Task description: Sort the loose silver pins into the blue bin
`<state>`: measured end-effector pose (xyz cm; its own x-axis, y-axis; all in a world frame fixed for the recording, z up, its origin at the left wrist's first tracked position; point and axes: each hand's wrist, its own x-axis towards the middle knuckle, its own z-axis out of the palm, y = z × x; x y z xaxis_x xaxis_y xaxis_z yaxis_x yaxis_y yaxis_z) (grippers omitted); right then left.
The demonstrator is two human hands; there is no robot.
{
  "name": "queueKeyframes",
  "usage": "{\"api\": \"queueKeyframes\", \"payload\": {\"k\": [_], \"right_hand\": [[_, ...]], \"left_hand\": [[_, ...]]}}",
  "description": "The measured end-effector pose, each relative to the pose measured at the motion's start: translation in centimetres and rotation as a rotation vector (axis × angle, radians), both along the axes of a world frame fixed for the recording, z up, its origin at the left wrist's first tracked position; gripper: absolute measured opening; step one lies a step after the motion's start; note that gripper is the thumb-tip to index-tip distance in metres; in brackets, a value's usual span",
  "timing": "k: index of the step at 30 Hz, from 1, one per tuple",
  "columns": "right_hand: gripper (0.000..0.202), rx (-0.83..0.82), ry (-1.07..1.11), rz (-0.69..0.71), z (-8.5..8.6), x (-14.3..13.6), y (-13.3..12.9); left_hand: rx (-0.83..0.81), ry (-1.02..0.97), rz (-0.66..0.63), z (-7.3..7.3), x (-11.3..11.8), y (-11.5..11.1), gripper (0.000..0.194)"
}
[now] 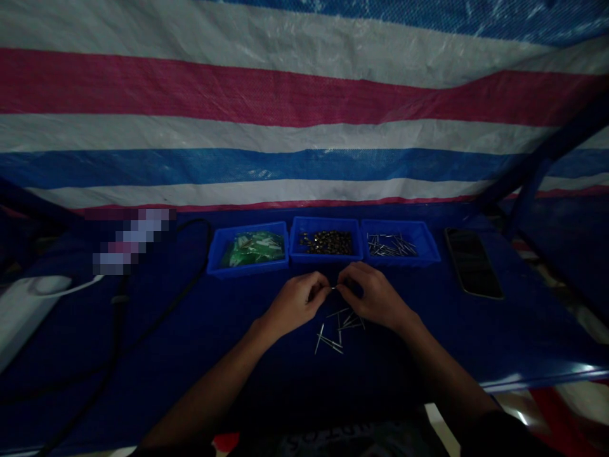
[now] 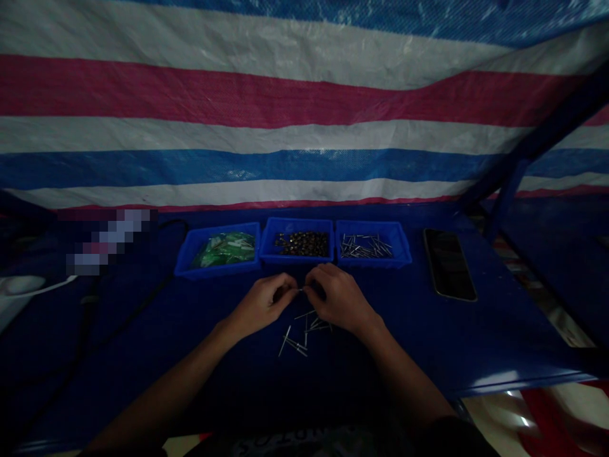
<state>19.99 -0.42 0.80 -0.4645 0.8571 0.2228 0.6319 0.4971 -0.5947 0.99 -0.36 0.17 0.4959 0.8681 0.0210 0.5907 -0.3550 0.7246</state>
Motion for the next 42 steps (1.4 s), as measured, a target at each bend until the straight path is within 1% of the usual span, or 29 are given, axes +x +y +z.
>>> {"api": "queueKeyframes", "payload": {"k": [5,9,15,21,25,33,36,38,39,40,42], "right_hand": [[0.005,0.057,0.050,-0.003,0.4,0.0,-0.1],[0.006,0.087,0.069,0.001,0.2,0.1,0.0],[0.006,0.121,0.016,-0.014,0.0,0.1,0.0],[0.012,0.119,-0.009,-0.046,0.0,0.0,0.0],[0.016,0.080,-0.012,-0.055,-0.2,0.0,0.1],[0.005,0.024,0.093,-0.039,-0.3,0.3,0.1],[0.004,0.056,0.148,-0.043,0.0,0.4,0.2],[0.003,0.127,0.187,-0.085,0.2,0.7,0.2],[0.003,0.188,0.208,-0.141,0.2,0.9,0.3],[0.003,0.264,0.229,-0.232,0.2,1.1,0.4],[0.007,0.423,0.259,-0.486,0.2,1.7,0.6]], "left_hand": [[-0.054,-0.091,0.059,0.2,-0.2,0.2,0.019],[-0.057,-0.101,0.081,0.3,-0.3,0.3,0.024],[-0.061,-0.097,0.090,0.2,-0.3,0.4,0.031],[-0.071,-0.090,0.067,0.3,-0.3,0.4,0.029],[-0.065,-0.084,0.058,0.4,-0.3,0.4,0.027],[-0.065,-0.078,0.067,0.0,-0.3,0.3,0.024],[-0.052,-0.064,0.051,0.0,-0.3,0.2,0.022],[-0.029,-0.026,0.014,0.1,-0.3,0.1,0.019],[-0.005,0.006,-0.016,0.2,-0.3,0.0,0.018],[0.027,0.046,-0.056,0.3,-0.3,-0.1,0.016],[0.109,0.132,-0.149,0.5,-0.2,-0.4,0.016]]}}
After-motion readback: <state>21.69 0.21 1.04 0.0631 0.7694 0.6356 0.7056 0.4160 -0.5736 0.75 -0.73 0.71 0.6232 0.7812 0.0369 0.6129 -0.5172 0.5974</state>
